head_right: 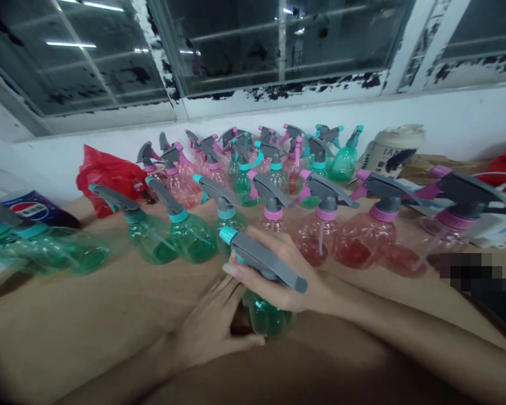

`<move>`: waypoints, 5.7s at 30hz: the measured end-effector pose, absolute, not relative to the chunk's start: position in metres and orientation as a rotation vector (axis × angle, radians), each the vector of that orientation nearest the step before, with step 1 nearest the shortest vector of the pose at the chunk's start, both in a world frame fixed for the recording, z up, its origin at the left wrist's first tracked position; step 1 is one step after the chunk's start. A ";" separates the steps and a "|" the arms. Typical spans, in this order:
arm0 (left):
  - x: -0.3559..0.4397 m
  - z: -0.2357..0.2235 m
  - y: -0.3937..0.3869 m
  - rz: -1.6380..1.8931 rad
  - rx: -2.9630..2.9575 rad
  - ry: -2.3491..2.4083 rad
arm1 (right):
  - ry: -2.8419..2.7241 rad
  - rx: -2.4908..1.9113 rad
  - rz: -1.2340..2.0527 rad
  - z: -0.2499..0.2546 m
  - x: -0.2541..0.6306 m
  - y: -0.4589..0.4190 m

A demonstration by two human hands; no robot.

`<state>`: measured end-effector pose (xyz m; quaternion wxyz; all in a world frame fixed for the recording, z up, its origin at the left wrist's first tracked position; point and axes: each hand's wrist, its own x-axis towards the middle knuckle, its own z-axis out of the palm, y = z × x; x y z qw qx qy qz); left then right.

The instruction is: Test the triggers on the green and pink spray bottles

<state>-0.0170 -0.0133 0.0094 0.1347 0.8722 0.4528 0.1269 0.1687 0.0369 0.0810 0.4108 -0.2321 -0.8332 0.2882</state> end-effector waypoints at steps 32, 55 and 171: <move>-0.051 0.003 -0.018 0.399 2.614 1.360 | -2.033 -0.599 0.902 0.077 0.173 0.036; -0.051 0.000 -0.020 0.393 2.740 1.398 | -1.969 -0.569 0.891 0.074 0.170 0.037; -0.049 0.003 -0.019 0.306 2.679 1.424 | -1.960 -0.543 0.738 0.072 0.168 0.034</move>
